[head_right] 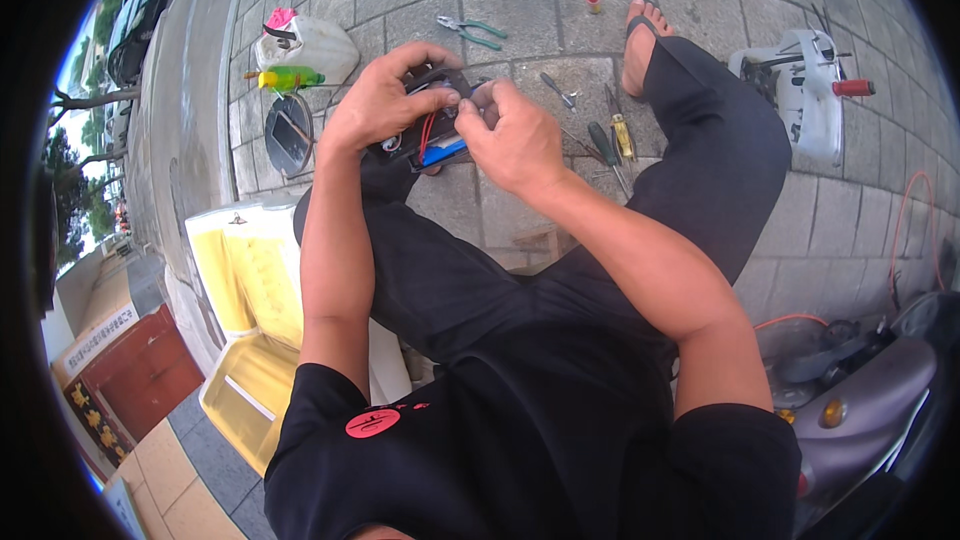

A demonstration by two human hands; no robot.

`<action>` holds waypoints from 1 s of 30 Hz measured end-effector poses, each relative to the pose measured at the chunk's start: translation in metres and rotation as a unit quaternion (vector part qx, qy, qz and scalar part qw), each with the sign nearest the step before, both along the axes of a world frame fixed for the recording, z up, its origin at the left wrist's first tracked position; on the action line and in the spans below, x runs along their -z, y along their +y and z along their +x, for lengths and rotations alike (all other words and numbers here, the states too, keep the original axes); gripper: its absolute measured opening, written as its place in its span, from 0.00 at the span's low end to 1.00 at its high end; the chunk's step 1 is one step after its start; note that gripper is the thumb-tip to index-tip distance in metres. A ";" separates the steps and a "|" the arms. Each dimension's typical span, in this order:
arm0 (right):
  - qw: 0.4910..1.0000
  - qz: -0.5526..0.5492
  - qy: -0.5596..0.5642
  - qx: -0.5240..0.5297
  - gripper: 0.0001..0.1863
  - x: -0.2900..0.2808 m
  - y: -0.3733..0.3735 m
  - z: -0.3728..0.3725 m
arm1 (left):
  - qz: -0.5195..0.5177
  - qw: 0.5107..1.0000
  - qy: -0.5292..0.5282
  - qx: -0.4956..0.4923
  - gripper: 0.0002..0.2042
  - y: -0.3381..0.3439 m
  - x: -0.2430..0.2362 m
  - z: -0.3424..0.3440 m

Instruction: The person sits on the sidewalk and uses a screwdriver to open a small black electronic device. They manipulate the internal wires and components, then close the casing and re-secure it with screws.

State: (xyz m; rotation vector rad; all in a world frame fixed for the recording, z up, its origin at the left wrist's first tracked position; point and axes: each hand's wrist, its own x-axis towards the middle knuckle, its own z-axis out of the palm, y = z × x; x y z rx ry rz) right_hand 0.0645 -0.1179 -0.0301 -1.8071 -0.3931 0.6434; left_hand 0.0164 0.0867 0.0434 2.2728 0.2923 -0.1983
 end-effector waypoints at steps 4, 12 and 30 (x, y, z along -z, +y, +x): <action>0.997 0.045 0.059 0.006 0.16 0.003 0.000 0.000 | 0.008 1.000 0.002 -0.002 0.20 -0.001 -0.003 0.000; 0.992 0.068 0.107 -0.011 0.16 0.004 -0.002 0.008 | -0.019 1.000 0.004 0.000 0.18 0.001 -0.004 -0.002; 0.990 0.059 0.097 -0.089 0.15 0.013 -0.003 0.031 | 0.028 0.999 -0.016 -0.028 0.16 -0.006 0.000 -0.002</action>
